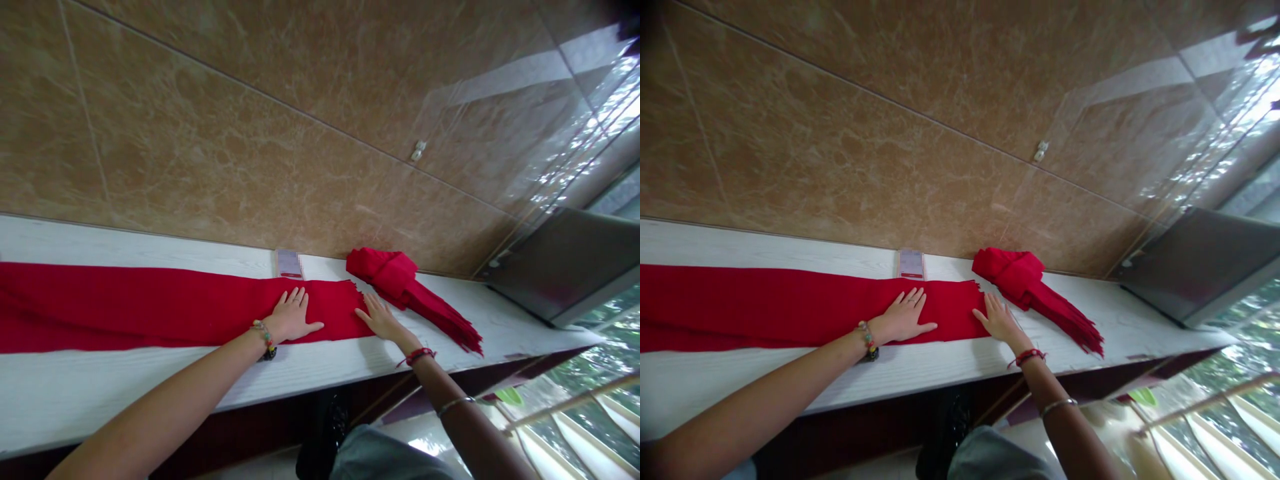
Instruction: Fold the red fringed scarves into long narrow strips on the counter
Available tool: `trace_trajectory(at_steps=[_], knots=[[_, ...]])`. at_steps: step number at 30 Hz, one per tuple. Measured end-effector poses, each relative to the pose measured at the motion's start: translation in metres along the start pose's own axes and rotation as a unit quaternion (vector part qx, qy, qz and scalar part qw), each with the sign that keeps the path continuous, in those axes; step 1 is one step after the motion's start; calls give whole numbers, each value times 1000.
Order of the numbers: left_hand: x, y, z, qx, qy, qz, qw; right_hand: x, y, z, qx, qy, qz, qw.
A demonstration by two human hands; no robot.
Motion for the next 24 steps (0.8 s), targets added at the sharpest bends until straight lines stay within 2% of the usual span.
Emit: trace_trajectory(at_steps=[2, 6, 10, 14, 18, 21, 24], knots=[[-5, 1, 3, -2, 12, -5, 1000, 4, 18, 7, 16, -32, 35, 999], [-22, 11, 11, 2, 47, -11, 999, 10, 89, 4, 83, -36, 164, 982], [-49, 39, 15, 16, 56, 9, 998, 10, 150, -7, 122, 2, 232, 965], [-88, 75, 15, 45, 52, 10, 998, -13, 199, -15, 135, 82, 332, 930], [-126, 104, 22, 84, 48, -27, 995, -47, 231, -14, 146, 120, 415, 890], [-144, 116, 29, 135, 39, -57, 988, -64, 247, -13, 111, 94, 461, 876], [-152, 123, 31, 196, 26, -60, 978, -72, 256, -12, 78, 71, 500, 860]])
Point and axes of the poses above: each hand's wrist, its own x-axis towards the middle knuckle, its own z-axis out of the back of the hand, y = z × x, the point moved 9 cm from there along x, towards the middle knuckle, and after that the axes turned 13 degrees about x, right-handed, at the moved point
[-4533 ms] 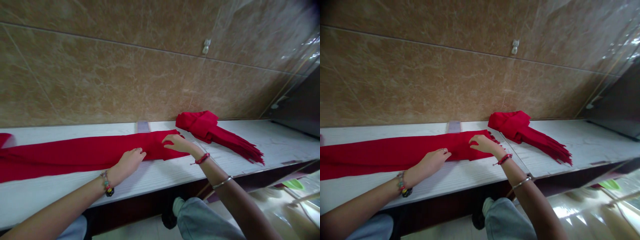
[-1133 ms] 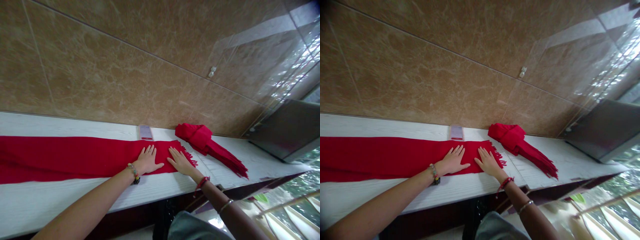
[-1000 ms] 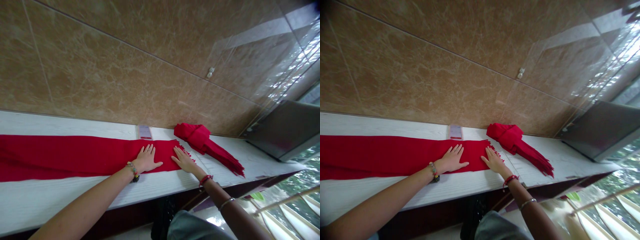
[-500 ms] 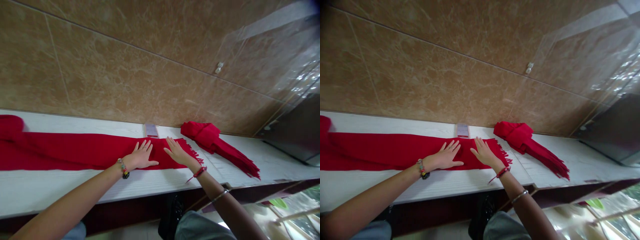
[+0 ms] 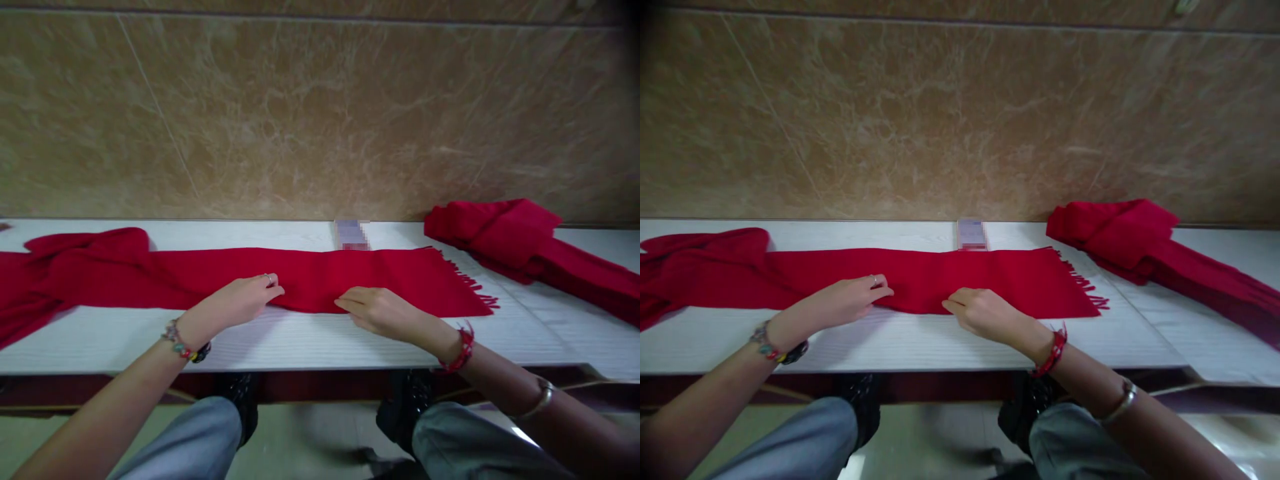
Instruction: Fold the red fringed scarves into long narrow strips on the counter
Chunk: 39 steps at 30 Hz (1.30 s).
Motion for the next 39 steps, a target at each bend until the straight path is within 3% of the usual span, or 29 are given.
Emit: trace_trajectory(at_steps=[7, 13, 20, 25, 29, 34, 39], knots=[[-3, -4, 0, 72, -30, -4, 997, 9, 5, 2, -45, -22, 30, 998], [-6, -7, 6, 83, -42, -4, 996, 42, 24, -16, -89, -45, 12, 995], [-38, 26, -2, 124, -26, 81, 989, 61, 28, -18, -82, -77, 37, 993], [-64, 38, -14, 126, -44, 81, 988, 67, 30, -18, -74, -96, 25, 992], [-66, 37, -17, 117, -75, 86, 987, 87, 44, -24, -83, -107, 19, 991], [-62, 41, -20, 143, -60, 89, 984, 104, 51, -39, -102, -69, 65, 990], [-71, 54, -18, 152, -78, 117, 978, 95, 44, -21, -87, -154, 73, 981]])
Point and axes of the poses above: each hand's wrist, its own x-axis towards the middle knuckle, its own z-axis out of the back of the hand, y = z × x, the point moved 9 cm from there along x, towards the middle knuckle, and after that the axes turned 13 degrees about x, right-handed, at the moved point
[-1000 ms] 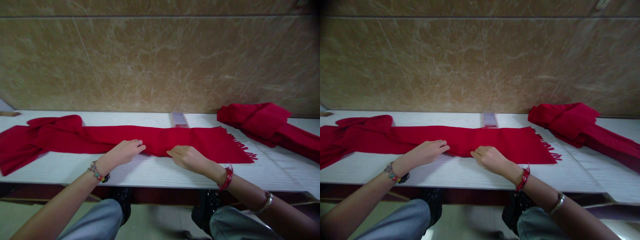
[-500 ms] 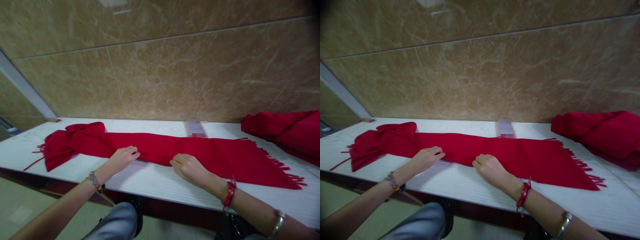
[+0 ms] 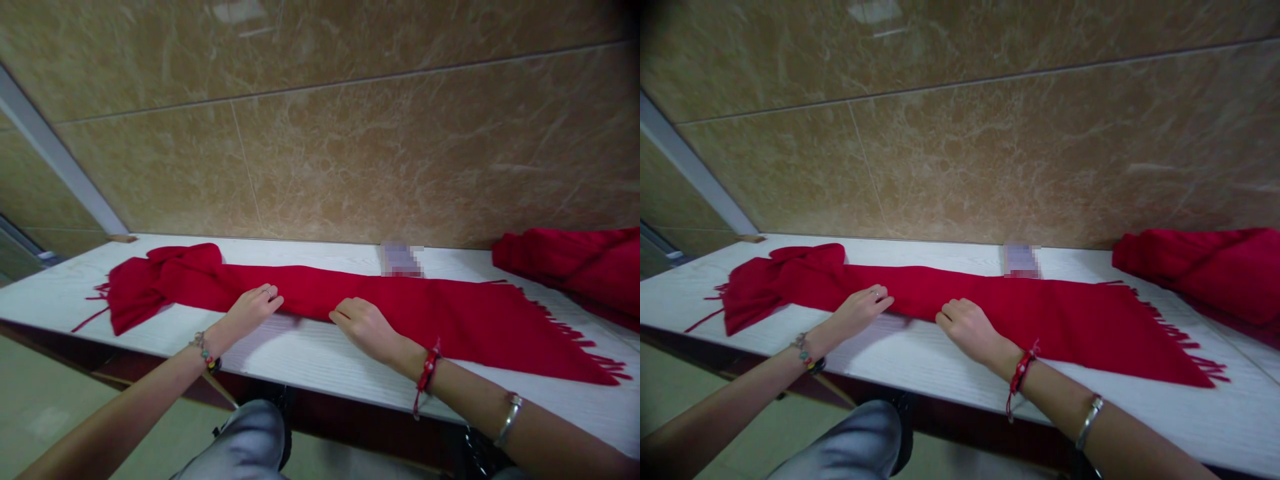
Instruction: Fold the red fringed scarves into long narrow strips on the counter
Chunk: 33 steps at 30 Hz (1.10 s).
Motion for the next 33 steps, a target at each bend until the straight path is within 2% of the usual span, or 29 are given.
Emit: trace_trajectory(at_steps=[2, 4, 8, 12, 16, 19, 23, 25, 30, 33], knots=[[-3, 2, 1, -13, -10, 10, 1000, -3, -2, 5, 10, -21, -8, 1000], [-6, -2, 1, -28, -5, 0, 1000, -5, 1, 3, 27, -9, 0, 1000], [-13, -11, 3, -47, 17, -68, 996, -11, 9, -10, 76, 48, 40, 995], [-20, -12, 4, -44, 22, -125, 991, -13, 7, -12, 117, 45, 39, 991], [-18, -9, 3, -48, 5, -108, 993, -10, 4, -11, 101, 28, 16, 994], [-16, -5, 4, -49, -13, -74, 996, -9, 4, -11, 75, 26, 9, 997], [-17, 6, 10, -48, -42, -27, 998, -8, 1, -2, 59, -5, -2, 998], [-19, 4, 8, -65, -29, -35, 997, -8, 1, -1, 62, -2, -3, 998], [-22, 3, -10, -150, 65, -49, 985, -13, 5, -14, 118, 68, 22, 990], [-22, 7, -13, -185, 100, -65, 975, -16, 3, -13, 151, 69, 10, 986]])
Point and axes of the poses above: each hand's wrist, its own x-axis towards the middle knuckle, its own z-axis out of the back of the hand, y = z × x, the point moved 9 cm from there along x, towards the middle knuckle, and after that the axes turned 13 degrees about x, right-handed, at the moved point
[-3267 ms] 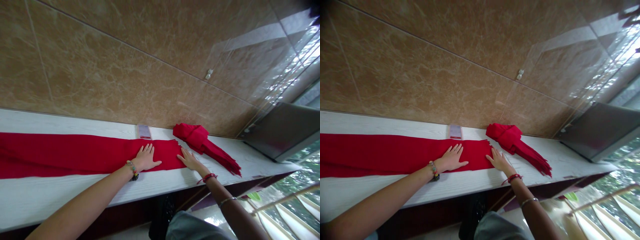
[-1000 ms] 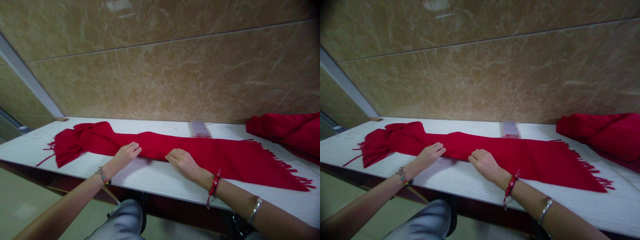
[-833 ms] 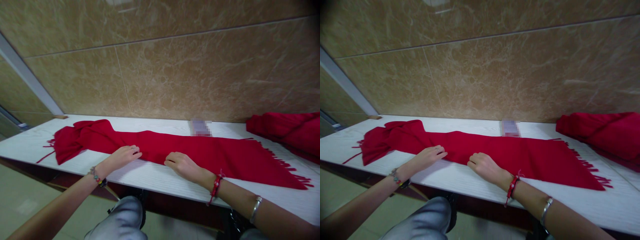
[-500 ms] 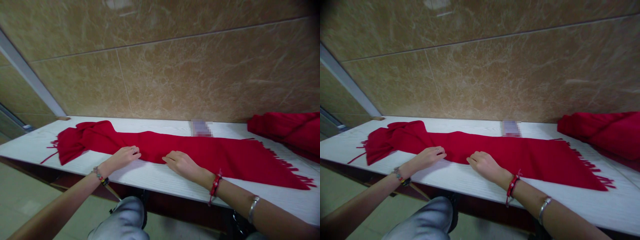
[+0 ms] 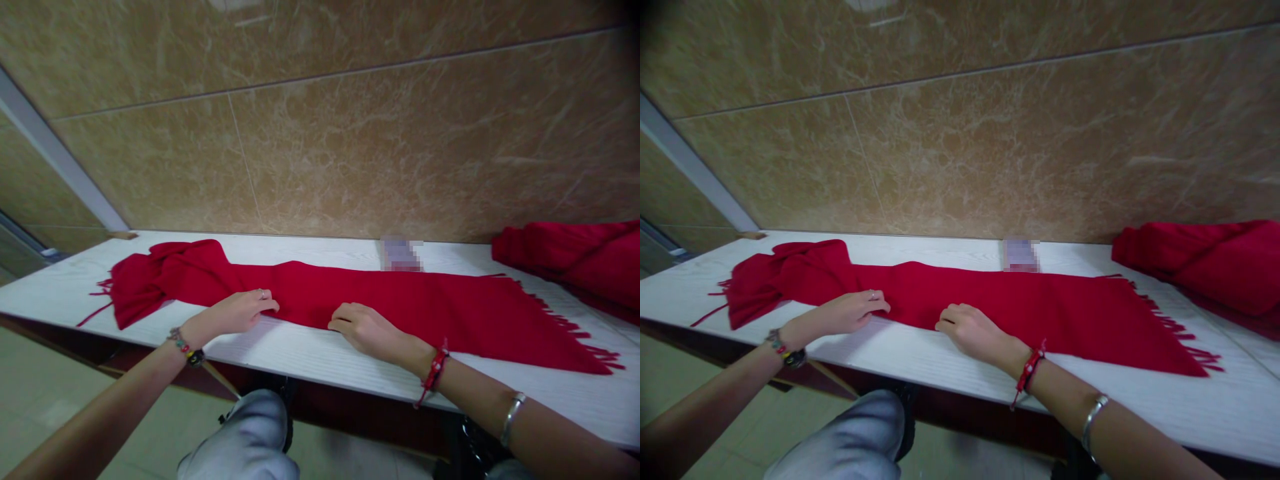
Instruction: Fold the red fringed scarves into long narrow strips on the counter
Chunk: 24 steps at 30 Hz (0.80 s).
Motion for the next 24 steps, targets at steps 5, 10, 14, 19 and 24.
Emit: trace_trajectory(at_steps=[5, 10, 14, 19, 24], knots=[[15, -7, 16, -39, 22, -22, 999, -4, 2, 8, 72, -8, -27, 997], [57, -31, 27, -59, -46, 10, 997, -7, 8, 10, 122, 20, -27, 992], [71, -42, -11, -82, 63, 59, 993, -16, -10, 7, 83, 38, -112, 990], [61, -34, -22, -108, 134, 139, 975, -26, -22, -8, 57, 122, -178, 975], [64, -26, -13, -107, 239, 193, 946, -23, -21, 5, 71, 117, -184, 973]])
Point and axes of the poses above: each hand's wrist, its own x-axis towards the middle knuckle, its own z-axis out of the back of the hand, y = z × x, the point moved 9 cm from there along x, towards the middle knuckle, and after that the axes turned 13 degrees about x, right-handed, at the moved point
